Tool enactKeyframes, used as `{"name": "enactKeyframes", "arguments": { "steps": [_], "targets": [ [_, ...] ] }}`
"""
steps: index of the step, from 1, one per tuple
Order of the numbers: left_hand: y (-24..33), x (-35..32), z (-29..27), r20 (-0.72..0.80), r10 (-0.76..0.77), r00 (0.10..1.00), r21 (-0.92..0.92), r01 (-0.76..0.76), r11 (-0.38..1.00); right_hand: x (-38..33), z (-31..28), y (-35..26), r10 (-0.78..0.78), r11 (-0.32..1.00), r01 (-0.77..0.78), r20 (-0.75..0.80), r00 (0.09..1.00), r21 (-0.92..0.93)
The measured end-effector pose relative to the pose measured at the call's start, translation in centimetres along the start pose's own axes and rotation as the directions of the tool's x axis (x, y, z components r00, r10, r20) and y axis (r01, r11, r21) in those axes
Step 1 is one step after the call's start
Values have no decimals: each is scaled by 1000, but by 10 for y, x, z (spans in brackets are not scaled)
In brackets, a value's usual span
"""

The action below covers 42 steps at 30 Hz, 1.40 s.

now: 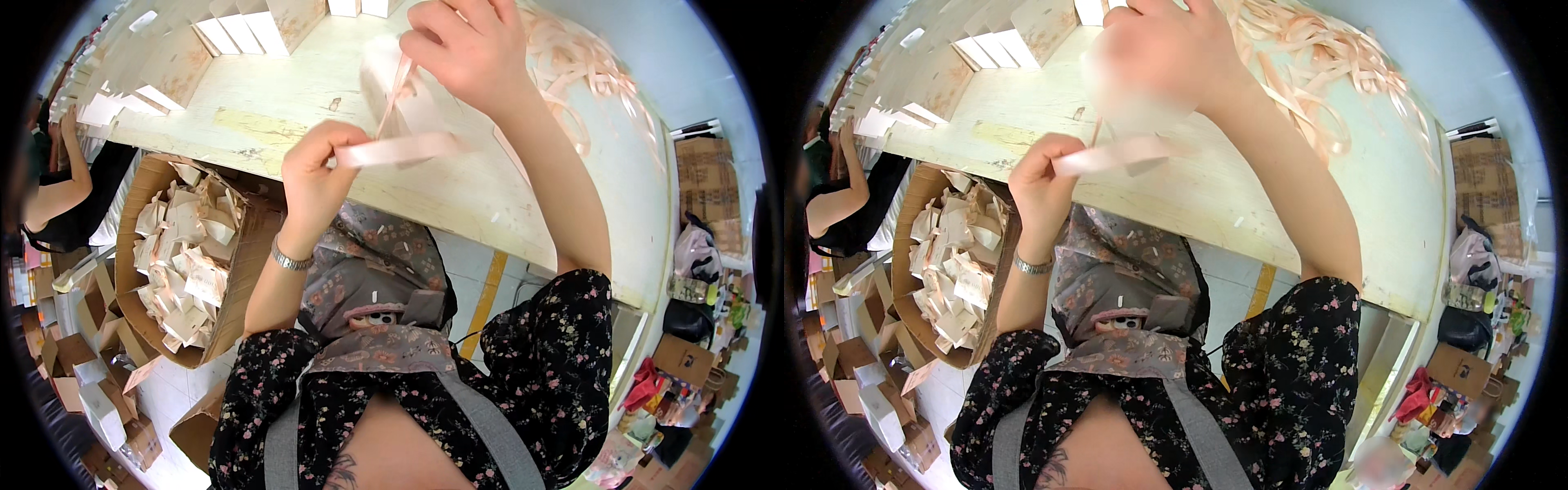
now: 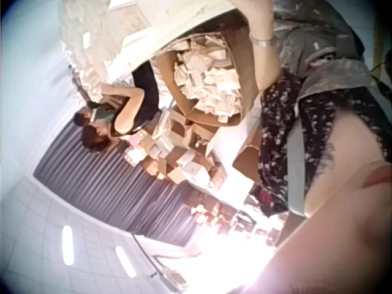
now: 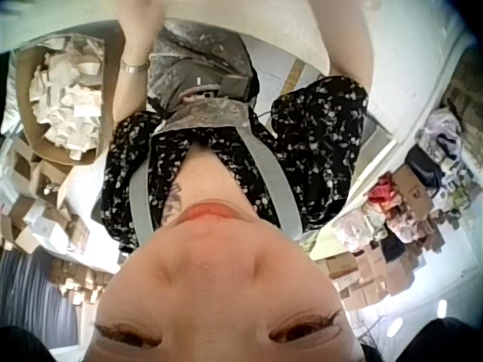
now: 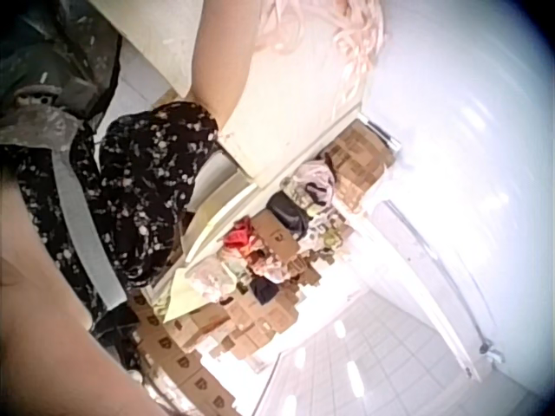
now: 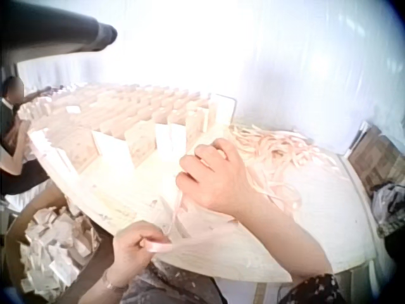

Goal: The person assembles small white paper gift boxes by folding flaps and inserting pink ribbons through slots. They repeatedly pick up flat boxes, fold them into shape, and thread ribbons to complete each unit.

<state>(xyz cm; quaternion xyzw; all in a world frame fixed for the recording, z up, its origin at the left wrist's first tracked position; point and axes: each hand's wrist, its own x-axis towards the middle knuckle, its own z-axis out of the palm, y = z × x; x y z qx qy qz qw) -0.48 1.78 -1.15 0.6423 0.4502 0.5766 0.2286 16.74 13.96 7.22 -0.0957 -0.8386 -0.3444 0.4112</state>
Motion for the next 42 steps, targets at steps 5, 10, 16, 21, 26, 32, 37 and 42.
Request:
{"name": "enactKeyframes", "arguments": {
  "steps": [5, 10, 16, 21, 26, 32, 37, 42],
  "targets": [
    [1, 4, -16, 285, 257, 923, 260, -332, 907, -8, 15, -17, 317, 833, -388, 236, 919, 394],
    [-31, 43, -40, 266, -3, 964, -528, 148, 836, -8, 10, -34, 310, 340, -659, 581, 752, 671],
    [-34, 29, -22, 340, -235, 911, -294, 340, 893, -11, 5, 10, 311, 950, -311, -44, 949, 0],
    [-24, 7, -17, 158, -177, 971, -212, 209, 955, -41, -7, -4, 526, 820, -541, 125, 841, 187],
    [-22, 5, -15, 104, -200, 974, 108, 189, 976, -88, -31, -74, 668, 71, -805, 572, 477, 589],
    [-18, 4, -16, 76, 137, 988, 456, -156, 876, -87, -35, -80, 587, 475, -748, 466, 662, 464],
    [-18, -3, -16, 86, -48, 995, 304, 20, 952, -81, -37, -80, 630, 246, -793, 530, 568, 557],
    [-14, -2, -10, 15, 97, 995, 328, -97, 940, -89, -32, -106, 740, 274, -821, 435, 512, 500]
  ]
}}
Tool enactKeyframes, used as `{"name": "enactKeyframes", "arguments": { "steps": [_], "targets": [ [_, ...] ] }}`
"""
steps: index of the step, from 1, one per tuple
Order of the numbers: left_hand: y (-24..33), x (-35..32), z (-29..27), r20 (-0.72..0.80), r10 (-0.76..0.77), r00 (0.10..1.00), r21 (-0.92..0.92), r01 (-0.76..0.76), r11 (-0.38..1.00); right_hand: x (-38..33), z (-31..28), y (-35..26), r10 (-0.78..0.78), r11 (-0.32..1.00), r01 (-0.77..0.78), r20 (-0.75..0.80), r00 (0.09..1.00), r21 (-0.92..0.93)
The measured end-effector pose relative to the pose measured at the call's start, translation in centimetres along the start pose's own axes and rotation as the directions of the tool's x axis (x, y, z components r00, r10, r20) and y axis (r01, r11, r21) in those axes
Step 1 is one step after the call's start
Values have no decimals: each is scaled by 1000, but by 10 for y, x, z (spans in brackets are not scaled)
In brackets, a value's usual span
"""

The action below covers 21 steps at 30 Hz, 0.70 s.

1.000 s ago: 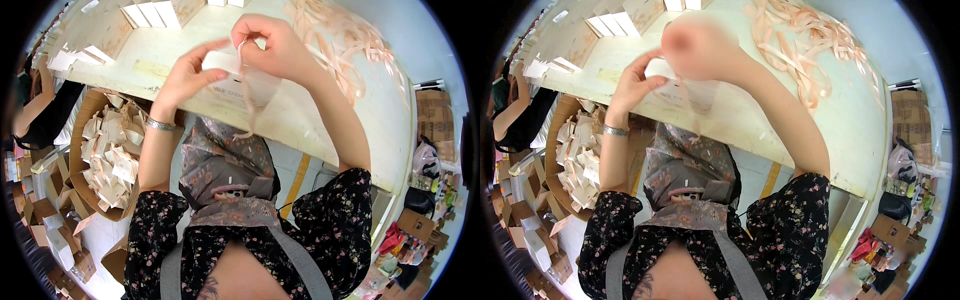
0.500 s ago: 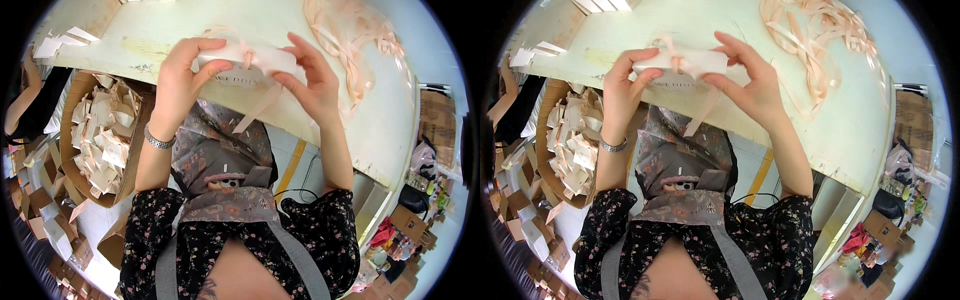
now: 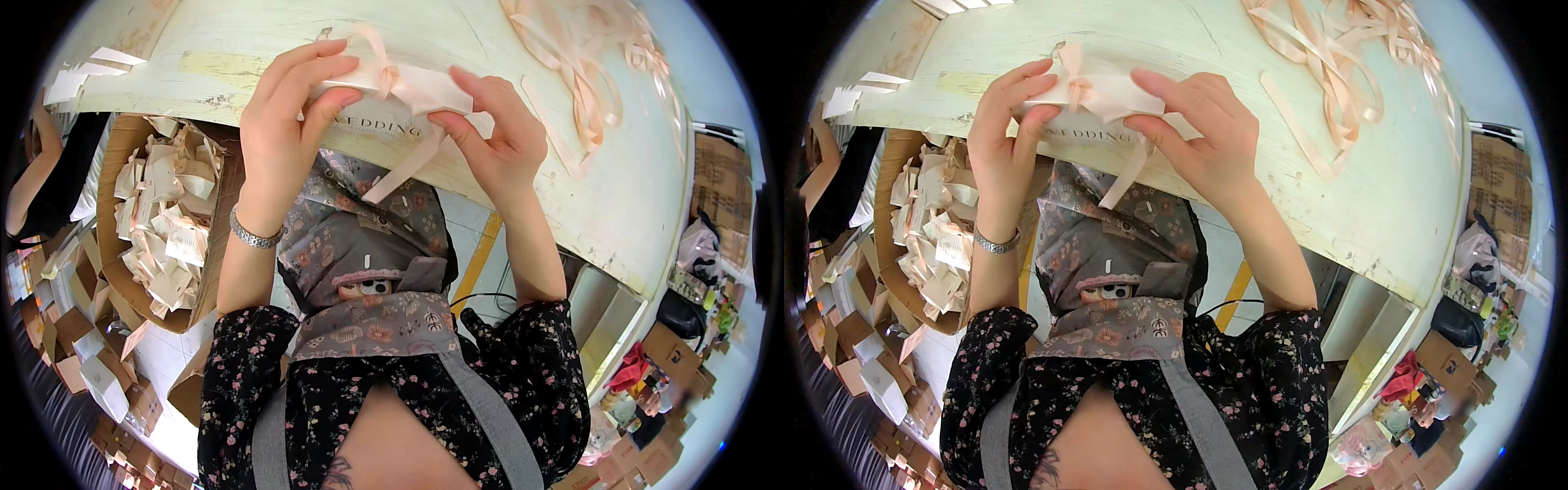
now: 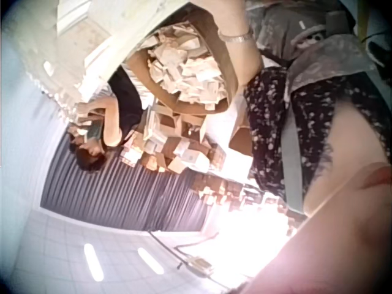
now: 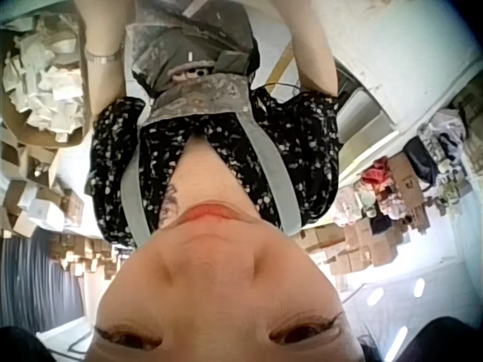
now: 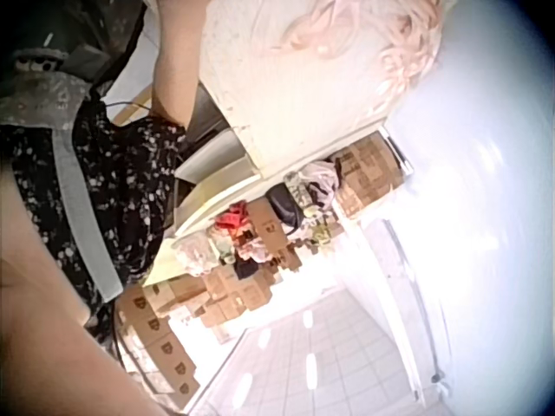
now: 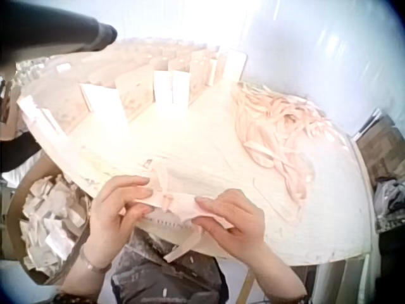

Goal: The person assembles small white paper gift boxes by folding flaps and inserting pink ribbons through slots. They repeatedly pick up flat boxes, fold them into shape, and thread ribbons to complete each unit.

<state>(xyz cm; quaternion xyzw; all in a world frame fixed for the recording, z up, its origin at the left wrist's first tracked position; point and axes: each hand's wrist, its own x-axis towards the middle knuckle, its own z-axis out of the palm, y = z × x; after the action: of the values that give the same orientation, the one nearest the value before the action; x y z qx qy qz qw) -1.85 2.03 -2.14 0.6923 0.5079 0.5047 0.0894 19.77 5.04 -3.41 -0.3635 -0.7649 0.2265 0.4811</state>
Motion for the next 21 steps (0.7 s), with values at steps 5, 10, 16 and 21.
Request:
{"name": "enactKeyframes", "arguments": {
  "steps": [5, 10, 16, 21],
  "targets": [
    [1, -2, -11, 95, 111, 989, 162, -125, 979, 17, -13, -32, -134, 928, 161, 102, 986, -336],
    [7, 14, -26, 294, 209, 933, 270, -291, 918, 10, 16, -42, -284, 824, 302, 111, 952, -480],
    [12, 50, -28, 645, 60, 762, 1, -79, 997, 6, 17, -25, -339, 861, 338, 68, 938, -379],
    [28, 62, -30, 627, -25, 778, 6, 28, 1000, 14, 18, -30, -251, 911, 230, -19, 968, -344]
  ]
}}
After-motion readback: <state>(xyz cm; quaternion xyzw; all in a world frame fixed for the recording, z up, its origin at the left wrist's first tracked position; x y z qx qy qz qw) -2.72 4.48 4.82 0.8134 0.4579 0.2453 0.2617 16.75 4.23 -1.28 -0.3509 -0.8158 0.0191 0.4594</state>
